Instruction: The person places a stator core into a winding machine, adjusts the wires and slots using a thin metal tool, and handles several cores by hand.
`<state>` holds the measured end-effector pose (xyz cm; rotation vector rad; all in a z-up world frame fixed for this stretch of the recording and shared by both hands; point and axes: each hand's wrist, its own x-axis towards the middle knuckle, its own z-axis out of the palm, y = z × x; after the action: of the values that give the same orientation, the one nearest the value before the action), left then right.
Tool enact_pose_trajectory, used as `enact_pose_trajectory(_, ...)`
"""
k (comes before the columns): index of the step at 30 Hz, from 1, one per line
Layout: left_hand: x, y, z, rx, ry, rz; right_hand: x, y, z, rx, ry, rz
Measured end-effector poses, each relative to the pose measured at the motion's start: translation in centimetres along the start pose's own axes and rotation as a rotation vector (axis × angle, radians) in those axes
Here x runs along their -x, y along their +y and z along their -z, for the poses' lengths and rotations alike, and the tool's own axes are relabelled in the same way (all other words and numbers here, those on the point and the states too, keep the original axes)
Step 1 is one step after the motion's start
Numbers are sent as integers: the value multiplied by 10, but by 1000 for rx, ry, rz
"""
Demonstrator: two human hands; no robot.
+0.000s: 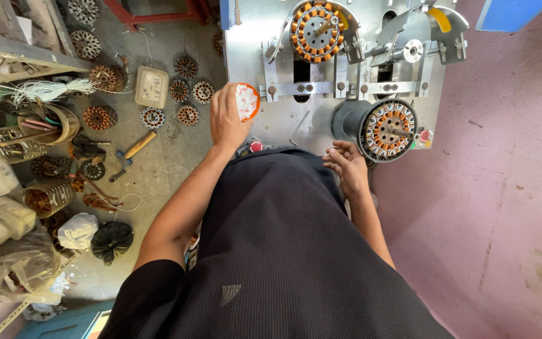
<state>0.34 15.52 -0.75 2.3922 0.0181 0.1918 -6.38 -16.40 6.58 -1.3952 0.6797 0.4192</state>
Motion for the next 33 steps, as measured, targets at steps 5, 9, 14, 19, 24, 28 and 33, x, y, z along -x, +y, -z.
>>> enact_pose_trajectory(5, -23, -6, -9, -59, -12, 34, 1, -1, 3, 21, 28, -10)
enact_pose_trajectory(9, -36, 0, -12, -49, -6, 110, -2, 3, 4, 34, 27, 2)
enact_pose_trajectory(14, -32, 14, -8, 2, 35, 124, -6, 13, 11, 23, 3, 8)
enact_pose_trajectory(19, 6, 4, -10, -33, 42, 175, -7, 22, 16, 26, 18, 4)
enact_pose_trajectory(24, 40, -60, -16, 382, 5, 709, -8, 23, 19, 49, 13, 1)
enact_pose_trajectory(28, 51, -96, -9, 434, -41, 726, -10, 23, 17, 61, -8, -16)
enact_pose_trajectory(33, 28, -52, -27, 164, -236, 510, -16, 20, 9, 92, -46, -20)
